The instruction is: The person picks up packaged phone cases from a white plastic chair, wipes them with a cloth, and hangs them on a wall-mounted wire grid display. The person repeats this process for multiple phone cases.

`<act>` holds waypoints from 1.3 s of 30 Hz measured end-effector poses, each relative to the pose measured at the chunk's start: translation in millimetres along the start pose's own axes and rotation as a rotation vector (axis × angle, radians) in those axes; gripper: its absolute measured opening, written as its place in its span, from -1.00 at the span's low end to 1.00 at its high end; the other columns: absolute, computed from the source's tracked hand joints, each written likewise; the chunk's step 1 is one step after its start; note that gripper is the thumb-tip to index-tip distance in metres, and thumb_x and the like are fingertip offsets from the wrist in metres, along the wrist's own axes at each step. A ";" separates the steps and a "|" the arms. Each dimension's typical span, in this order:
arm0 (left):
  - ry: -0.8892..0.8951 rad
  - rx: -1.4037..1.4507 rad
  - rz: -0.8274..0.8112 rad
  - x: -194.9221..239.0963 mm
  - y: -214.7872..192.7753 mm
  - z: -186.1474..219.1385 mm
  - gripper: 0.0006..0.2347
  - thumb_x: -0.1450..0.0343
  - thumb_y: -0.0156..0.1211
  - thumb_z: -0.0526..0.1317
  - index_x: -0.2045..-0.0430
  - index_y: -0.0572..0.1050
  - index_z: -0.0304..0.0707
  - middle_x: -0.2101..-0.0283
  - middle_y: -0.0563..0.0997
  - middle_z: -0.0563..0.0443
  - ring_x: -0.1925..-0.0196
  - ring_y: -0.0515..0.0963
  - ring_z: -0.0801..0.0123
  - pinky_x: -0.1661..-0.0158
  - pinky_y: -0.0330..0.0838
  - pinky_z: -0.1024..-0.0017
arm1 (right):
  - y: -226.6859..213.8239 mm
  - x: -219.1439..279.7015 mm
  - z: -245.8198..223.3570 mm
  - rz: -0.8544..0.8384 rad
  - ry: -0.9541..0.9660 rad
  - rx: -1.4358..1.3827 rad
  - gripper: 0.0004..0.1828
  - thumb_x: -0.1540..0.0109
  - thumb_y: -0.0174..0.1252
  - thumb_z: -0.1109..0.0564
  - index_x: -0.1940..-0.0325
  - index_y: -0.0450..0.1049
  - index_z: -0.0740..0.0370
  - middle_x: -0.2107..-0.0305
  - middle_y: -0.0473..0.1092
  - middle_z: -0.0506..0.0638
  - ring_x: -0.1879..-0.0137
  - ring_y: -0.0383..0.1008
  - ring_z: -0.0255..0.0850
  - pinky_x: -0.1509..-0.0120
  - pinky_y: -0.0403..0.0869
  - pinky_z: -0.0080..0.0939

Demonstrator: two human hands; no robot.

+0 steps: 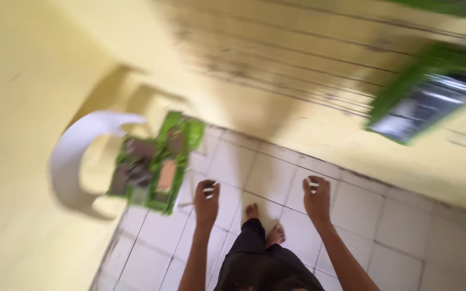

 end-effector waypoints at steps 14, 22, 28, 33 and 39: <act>-0.424 0.072 0.468 24.6 -258.2 -228.9 -0.81 -0.46 0.25 -0.20 0.18 0.54 -0.35 0.22 0.67 -0.08 0.27 0.65 0.32 0.30 0.56 0.37 | 284.1 54.9 -141.0 -0.502 -0.318 0.097 -0.71 -0.34 0.17 0.00 0.04 0.56 0.27 0.10 0.49 0.15 0.07 0.56 -0.05 0.02 0.51 -0.07; -0.298 0.058 0.304 -106.6 -266.2 -276.4 -0.78 -0.38 0.30 -0.26 0.16 0.52 -0.36 0.12 0.63 -0.17 0.15 0.65 0.15 0.15 0.55 0.25 | 467.8 90.3 -175.6 -0.604 -0.277 0.154 -0.70 -0.29 0.18 0.02 -0.01 0.58 0.22 0.12 0.53 0.11 0.09 0.59 -0.09 0.03 0.55 -0.11; -0.185 -0.264 0.268 -206.0 -258.6 -328.0 -0.46 -0.39 0.29 -0.25 -0.24 0.25 -0.54 -0.24 0.32 -0.56 -0.28 0.32 -0.38 -0.23 0.28 -0.04 | 610.4 121.5 -153.6 -0.837 -0.167 0.160 -0.68 -0.30 0.18 0.01 -0.05 0.59 0.21 0.11 0.59 0.10 0.05 0.64 -0.12 -0.04 0.56 -0.16; -0.438 -0.237 0.202 -232.8 -238.6 -417.3 -0.31 -0.39 0.33 -0.23 -0.32 0.04 -0.58 -0.28 0.23 -0.62 -0.32 0.27 -0.41 -0.25 0.24 -0.07 | 646.5 148.8 -113.9 -0.945 -0.057 0.191 -0.73 -0.35 0.11 0.07 -0.02 0.60 0.23 0.15 0.63 0.06 0.03 0.66 -0.17 -0.04 0.58 -0.20; -0.589 -0.235 0.221 -246.1 -247.9 -420.8 -0.47 -0.35 0.37 -0.30 -0.17 0.23 -0.41 -0.13 0.42 -0.32 -0.22 0.44 -0.16 -0.13 0.38 0.02 | 618.9 165.3 -87.9 -0.937 0.230 0.265 -0.74 -0.37 0.10 0.10 -0.01 0.61 0.27 0.28 0.59 0.07 0.19 0.57 -0.15 0.09 0.52 -0.17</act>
Point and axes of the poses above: each hand's wrist, its own x-axis away from the middle knuckle, its own y-axis out of the palm, z = x × y, the point moved 10 cm from there along -x, towards the middle knuckle
